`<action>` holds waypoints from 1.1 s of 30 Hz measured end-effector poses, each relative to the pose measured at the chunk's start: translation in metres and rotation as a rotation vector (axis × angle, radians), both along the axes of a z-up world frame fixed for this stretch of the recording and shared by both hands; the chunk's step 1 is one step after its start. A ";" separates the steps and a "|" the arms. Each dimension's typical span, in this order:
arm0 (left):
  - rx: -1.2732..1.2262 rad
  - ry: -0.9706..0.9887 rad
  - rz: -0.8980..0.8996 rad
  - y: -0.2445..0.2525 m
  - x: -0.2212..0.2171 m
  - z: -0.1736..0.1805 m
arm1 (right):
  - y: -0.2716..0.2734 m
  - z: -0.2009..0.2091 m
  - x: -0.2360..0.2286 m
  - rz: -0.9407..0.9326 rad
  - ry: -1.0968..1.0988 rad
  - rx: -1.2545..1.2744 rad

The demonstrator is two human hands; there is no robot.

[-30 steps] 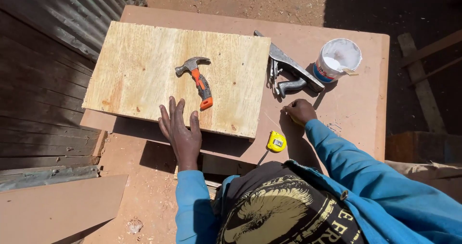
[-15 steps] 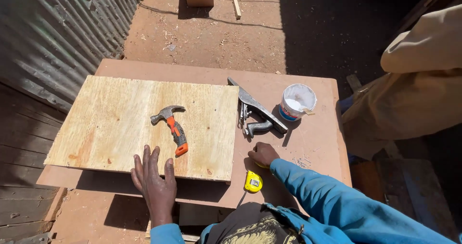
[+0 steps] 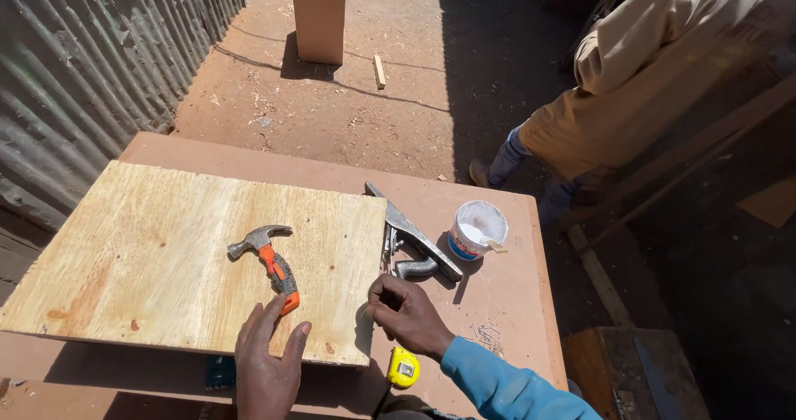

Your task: The person is assembling a wooden structure by hammering nails and then smoothing the edges with a hand plane.

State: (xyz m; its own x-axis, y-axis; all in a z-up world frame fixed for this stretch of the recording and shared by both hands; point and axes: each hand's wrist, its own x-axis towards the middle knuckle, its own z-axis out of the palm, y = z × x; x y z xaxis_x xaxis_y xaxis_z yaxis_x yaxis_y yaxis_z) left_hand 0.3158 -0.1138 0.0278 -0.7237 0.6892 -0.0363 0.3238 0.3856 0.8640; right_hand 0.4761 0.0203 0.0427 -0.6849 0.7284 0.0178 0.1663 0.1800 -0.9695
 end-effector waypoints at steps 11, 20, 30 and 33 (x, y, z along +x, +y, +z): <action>0.119 -0.012 0.096 -0.019 0.009 -0.003 | -0.036 0.017 -0.075 0.245 0.122 -0.072; 0.225 -0.084 0.325 -0.025 -0.022 0.012 | -0.019 0.001 -0.112 0.115 -0.101 0.410; 0.174 0.065 0.293 -0.007 -0.047 -0.018 | -0.018 -0.005 -0.125 0.044 -0.165 0.536; 0.164 0.075 0.312 -0.005 -0.047 -0.017 | -0.016 -0.008 -0.127 0.051 -0.181 0.537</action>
State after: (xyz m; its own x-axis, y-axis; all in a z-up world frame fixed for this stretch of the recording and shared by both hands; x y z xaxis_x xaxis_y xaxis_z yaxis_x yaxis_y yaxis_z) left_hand 0.2687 -0.1185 0.0112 -0.8966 0.4268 0.1181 0.2775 0.3338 0.9009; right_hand 0.3488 0.0043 0.0352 -0.7453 0.6158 0.2556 0.2995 0.6517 -0.6969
